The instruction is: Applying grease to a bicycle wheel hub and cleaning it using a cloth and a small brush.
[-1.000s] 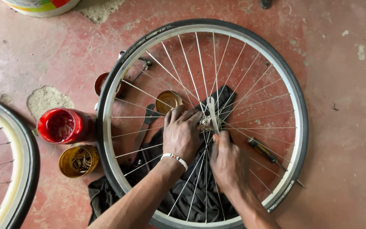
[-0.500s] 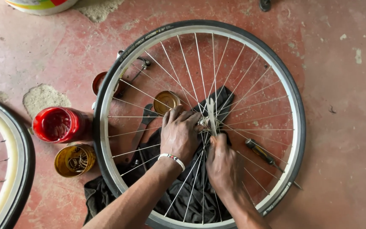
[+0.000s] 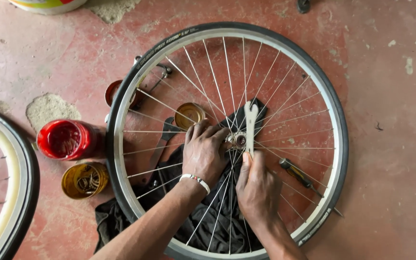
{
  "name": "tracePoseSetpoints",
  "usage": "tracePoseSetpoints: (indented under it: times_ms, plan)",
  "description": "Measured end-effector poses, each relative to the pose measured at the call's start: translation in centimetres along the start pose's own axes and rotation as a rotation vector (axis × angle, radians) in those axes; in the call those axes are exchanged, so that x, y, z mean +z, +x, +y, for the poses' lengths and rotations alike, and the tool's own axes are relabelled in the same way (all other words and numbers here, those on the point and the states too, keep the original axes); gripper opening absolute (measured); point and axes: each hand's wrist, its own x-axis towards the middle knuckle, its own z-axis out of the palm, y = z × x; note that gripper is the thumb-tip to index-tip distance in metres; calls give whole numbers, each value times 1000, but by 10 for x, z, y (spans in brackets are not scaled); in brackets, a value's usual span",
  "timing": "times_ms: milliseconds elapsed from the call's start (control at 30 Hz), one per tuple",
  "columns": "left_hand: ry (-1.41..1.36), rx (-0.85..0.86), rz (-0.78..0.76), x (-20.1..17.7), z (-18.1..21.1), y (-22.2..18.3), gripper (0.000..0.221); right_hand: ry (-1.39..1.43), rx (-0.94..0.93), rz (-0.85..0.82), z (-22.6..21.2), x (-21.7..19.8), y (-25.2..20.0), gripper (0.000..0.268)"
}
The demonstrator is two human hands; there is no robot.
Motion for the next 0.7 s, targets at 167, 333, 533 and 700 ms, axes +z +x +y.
tracePoseSetpoints:
  times_ms: [167,333,533,700]
  plan:
    - [18,70,81,2,-1,0,18,-118,211,-312,-3,0,10,21]
    - [10,38,59,2,-2,0,20,-108,182,-246,3,-1,12,19]
    - [99,52,254,-22,-19,6,26,-28,198,157,42,-18,14,22]
    - [418,-363,341,-79,-74,32,51,-222,407,499,165,-43,-7,14]
